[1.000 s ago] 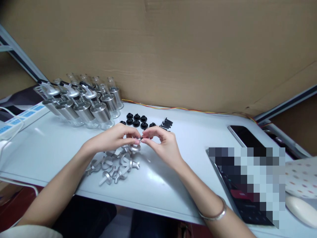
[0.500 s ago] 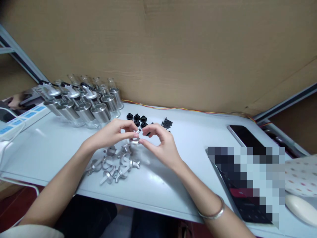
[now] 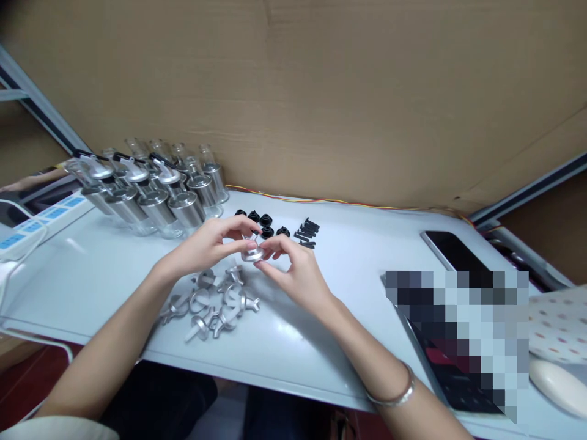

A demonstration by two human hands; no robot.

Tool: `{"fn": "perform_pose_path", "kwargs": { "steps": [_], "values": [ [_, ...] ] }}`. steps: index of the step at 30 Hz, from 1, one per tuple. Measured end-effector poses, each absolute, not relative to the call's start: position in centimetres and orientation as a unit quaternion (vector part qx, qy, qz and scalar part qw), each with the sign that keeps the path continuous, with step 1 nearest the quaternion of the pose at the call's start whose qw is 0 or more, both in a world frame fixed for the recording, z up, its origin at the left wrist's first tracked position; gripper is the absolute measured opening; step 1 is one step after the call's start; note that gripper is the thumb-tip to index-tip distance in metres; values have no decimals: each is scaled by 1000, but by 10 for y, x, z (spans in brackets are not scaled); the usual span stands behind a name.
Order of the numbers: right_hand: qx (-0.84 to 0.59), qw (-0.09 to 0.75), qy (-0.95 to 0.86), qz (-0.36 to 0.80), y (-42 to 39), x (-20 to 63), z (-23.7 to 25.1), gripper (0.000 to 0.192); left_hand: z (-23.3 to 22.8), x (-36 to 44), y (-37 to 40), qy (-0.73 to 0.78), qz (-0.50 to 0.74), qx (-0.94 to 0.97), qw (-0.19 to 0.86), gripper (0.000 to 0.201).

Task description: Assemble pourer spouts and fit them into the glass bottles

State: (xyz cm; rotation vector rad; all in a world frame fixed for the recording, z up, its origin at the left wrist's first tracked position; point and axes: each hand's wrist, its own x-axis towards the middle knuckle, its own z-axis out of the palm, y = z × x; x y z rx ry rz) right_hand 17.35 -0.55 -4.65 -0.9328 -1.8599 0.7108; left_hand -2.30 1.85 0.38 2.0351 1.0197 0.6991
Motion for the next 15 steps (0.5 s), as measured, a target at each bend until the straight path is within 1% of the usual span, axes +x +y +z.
{"fn": "perform_pose_path", "kwargs": {
  "steps": [4, 7, 11, 15],
  "values": [
    [-373, 430, -782, 254, -6, 175, -46, 12, 5, -22, 18, 393, 263, 797, 374, 16],
    [-358, 414, -805, 230, -6, 175, -46, 15, 5, -21, 18, 386, 248, 817, 349, 16],
    [-341, 406, -819, 219, -6, 174, -44, 19, 3, -20, 18, 375, 225, 846, 304, 18],
    [-338, 399, -825, 215, -6, 174, -44, 19, 2, -19, 18, 368, 216, 857, 289, 23]
  ]
}}
